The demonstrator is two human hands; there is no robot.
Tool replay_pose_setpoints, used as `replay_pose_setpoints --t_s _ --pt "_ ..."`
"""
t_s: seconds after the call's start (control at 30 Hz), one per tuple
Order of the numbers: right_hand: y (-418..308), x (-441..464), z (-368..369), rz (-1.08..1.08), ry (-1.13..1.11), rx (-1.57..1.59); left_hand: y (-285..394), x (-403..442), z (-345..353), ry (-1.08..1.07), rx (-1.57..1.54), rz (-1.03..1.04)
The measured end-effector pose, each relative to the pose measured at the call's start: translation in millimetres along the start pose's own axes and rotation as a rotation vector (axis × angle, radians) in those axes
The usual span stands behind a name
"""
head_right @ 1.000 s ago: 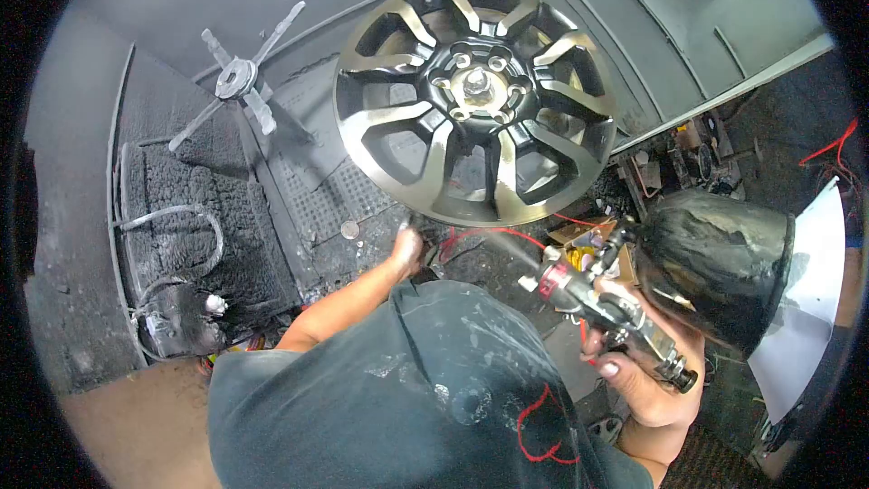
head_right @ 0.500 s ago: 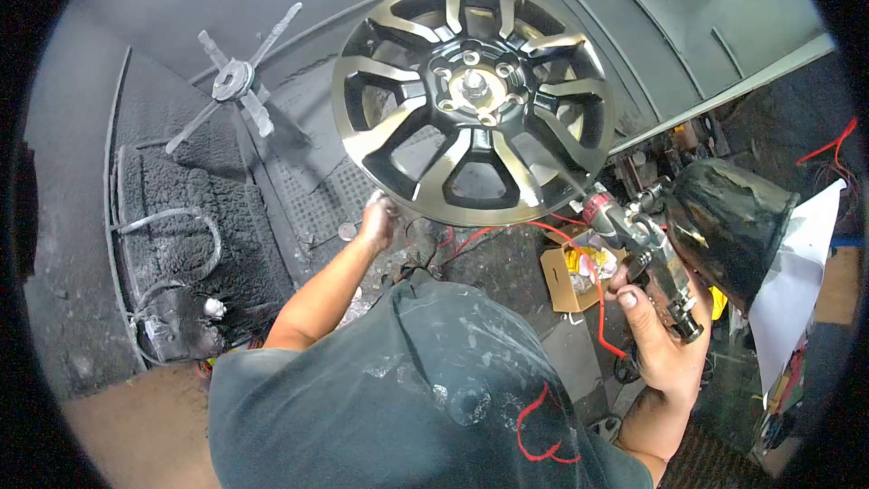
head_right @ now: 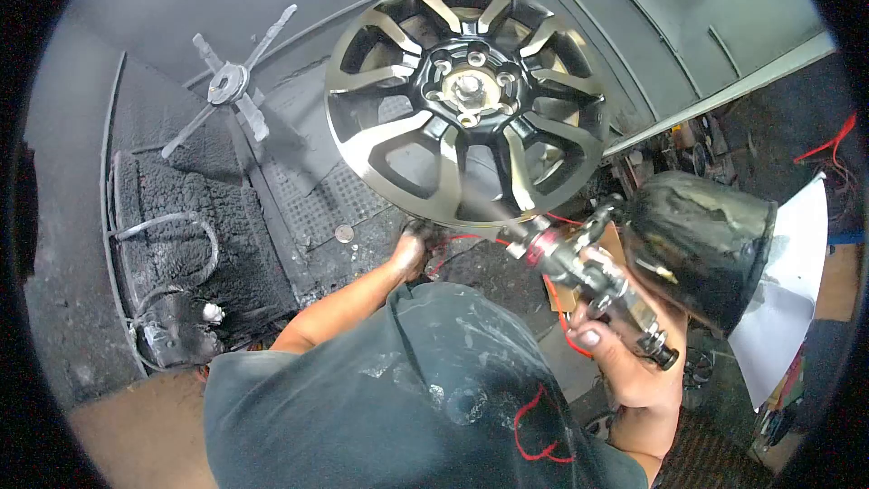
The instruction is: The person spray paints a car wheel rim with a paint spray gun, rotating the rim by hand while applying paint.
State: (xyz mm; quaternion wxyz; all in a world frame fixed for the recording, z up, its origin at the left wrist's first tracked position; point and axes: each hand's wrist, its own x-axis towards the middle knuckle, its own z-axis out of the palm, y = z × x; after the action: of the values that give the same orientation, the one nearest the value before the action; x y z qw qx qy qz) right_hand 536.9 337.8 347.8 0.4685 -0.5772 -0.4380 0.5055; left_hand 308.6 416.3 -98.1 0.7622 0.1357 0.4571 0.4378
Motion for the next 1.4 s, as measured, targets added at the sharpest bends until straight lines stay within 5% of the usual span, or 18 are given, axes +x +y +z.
replay_pose_setpoints --t_s 0.03,0.33,0.57,0.7,0.83,0.97,1.03,1.17,1.27,1.37,1.4 --pt "4 2 -4 -0.049 0.003 -0.029 4 -3 0 -0.107 0.2 -0.056" --pt "1 11 -20 -0.092 0.073 -0.231 53 -11 0 0.1 0.0 -0.008" --pt "-8 5 -8 -0.045 -0.04 -0.017 46 0 -12 0.019 0.026 0.054" --pt "-7 18 -22 -0.148 0.146 -0.184 46 5 -24 0.095 0.04 0.046" --pt "-19 26 -48 -0.184 0.238 -0.291 102 12 -26 0.289 -0.096 0.202" --pt "-26 0 -67 -0.058 0.236 -0.522 118 34 -50 0.192 0.035 0.31" --pt "-22 -11 -61 -0.052 0.209 -0.378 96 26 -42 0.218 0.098 0.324" --pt "-31 -31 -54 0.085 0.099 -0.179 48 3 2 0.29 -0.101 0.305" --pt "-34 -34 -52 0.023 0.131 -0.149 -9 8 9 0.194 -0.31 0.07" --pt "-26 -24 -63 -0.092 0.25 -0.253 -25 -5 17 0.155 -0.103 -0.12" --pt "-22 -23 -70 -0.058 0.29 -0.296 -26 -8 17 -0.007 -0.005 -0.191"
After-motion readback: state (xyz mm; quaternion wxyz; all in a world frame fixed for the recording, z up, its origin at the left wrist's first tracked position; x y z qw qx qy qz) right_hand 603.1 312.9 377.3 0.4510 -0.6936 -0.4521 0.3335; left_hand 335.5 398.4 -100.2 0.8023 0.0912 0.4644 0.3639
